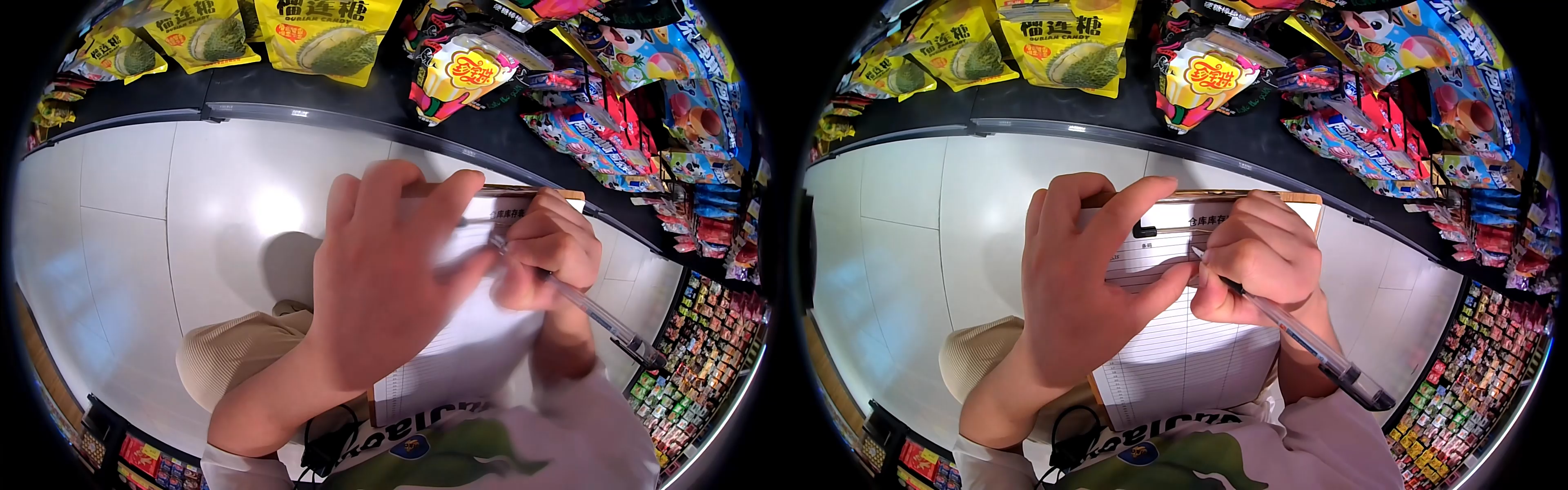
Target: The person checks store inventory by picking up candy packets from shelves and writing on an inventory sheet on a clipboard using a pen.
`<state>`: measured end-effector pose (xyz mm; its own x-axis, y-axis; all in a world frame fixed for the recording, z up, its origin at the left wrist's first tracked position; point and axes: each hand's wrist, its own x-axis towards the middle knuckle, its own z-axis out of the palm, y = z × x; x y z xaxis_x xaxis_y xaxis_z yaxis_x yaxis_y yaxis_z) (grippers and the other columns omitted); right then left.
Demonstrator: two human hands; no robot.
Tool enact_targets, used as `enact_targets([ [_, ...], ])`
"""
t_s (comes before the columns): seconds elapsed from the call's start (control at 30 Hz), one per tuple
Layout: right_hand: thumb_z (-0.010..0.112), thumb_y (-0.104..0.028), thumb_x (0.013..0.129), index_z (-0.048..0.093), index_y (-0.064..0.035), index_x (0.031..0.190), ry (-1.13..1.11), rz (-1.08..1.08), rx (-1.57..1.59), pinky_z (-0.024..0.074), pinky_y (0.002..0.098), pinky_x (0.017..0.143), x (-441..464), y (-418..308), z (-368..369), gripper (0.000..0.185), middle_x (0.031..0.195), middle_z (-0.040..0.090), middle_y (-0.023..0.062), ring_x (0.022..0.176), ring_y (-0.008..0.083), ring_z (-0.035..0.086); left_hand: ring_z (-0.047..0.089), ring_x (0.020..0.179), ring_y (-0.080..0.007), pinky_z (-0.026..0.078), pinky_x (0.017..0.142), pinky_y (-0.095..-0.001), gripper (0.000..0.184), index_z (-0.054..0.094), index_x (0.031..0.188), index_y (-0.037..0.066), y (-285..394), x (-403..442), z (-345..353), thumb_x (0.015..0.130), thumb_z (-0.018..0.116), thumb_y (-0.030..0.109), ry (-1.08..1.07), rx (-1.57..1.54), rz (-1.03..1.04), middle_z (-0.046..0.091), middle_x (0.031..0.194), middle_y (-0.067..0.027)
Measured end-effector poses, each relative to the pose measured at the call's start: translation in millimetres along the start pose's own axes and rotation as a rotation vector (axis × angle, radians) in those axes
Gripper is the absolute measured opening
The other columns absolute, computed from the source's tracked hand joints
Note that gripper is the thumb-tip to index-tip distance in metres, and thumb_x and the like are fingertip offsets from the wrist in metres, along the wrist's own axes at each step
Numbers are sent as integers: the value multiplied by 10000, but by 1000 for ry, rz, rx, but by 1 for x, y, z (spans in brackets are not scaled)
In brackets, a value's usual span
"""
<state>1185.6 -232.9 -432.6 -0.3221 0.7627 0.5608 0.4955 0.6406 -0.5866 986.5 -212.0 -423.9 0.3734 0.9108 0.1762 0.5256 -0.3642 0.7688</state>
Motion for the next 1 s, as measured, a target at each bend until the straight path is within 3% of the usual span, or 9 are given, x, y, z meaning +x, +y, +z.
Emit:
enact_targets([
  [1.0, 695, -119, 779, 555, -75, 743, 26, 15, 9, 355, 303, 472, -3, 0, -2, 150, 599, 537, 24, 477, 183, 446, 515, 853, -279, 452, 732, -385, 625, 657, 1155, 160, 3, 0, 2, 561, 849, 161, 6, 6, 5, 508, 1002, -95],
])
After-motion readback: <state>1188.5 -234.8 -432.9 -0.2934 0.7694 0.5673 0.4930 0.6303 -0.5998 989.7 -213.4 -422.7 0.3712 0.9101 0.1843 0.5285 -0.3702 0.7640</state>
